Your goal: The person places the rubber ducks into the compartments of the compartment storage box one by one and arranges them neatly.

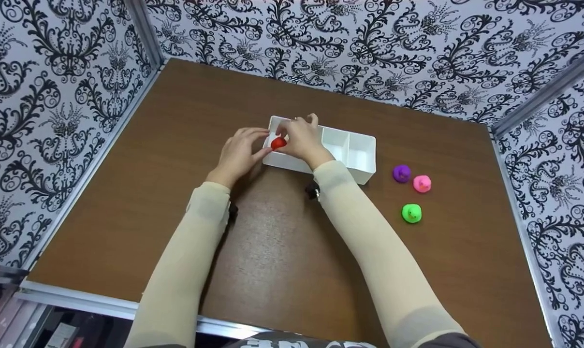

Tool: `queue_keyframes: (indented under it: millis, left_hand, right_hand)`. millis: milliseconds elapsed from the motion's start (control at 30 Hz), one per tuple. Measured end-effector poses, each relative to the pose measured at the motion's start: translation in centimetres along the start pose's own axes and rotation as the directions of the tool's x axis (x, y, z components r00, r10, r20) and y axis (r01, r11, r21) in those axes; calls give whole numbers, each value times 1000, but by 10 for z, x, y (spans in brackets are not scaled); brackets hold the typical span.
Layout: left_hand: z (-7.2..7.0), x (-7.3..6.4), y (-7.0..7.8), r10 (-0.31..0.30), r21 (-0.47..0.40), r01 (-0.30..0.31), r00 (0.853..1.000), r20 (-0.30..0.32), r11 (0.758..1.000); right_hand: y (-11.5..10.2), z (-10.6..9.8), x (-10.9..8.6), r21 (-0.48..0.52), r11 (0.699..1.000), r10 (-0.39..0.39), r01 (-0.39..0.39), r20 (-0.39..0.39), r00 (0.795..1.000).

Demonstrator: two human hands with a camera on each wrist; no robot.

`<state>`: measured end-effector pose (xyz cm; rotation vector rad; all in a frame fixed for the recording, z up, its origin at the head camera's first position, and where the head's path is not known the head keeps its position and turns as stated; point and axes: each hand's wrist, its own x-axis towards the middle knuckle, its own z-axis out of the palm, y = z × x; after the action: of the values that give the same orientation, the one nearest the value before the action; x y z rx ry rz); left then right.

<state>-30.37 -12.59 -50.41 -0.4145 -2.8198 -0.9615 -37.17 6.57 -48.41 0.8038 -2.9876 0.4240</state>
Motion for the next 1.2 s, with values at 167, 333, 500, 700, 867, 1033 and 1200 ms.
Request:
queue_keyframes:
  millis: [167,333,500,700,867,1033,1200]
  left_hand:
    - [-1,0,-1,-12,7,12,1000,3,1000]
    - [-1,-1,-2,-23,6,23,1000,11,1000]
    - [0,-1,-2,-28,3,28,999,17,1000]
    - [-1,-1,-2,-13,14,13,1000,14,1000]
    - [-2,-1,-2,-6,16,6,1000,18,1000]
    - [-2,-1,-1,-18,10,18,999,27,1000]
    - [-1,0,0,-23,-1,23,999,27,1000]
  right_hand:
    - [4,0,-4,71,997,-24,28,-59,998]
    - [7,1,-9,131,989,-47,66,-143,989]
    - [11,-2,-14,180,980,-50,82,-178,983]
    - [16,-6,-19,197,975,-57,101,-218,974]
    - [21,-10,-22,206,973,-48,104,-261,964]
    - [25,-12,-26,220,969,-45,111,-282,958]
    - [29,-16,-34,221,969,-37,108,-300,953]
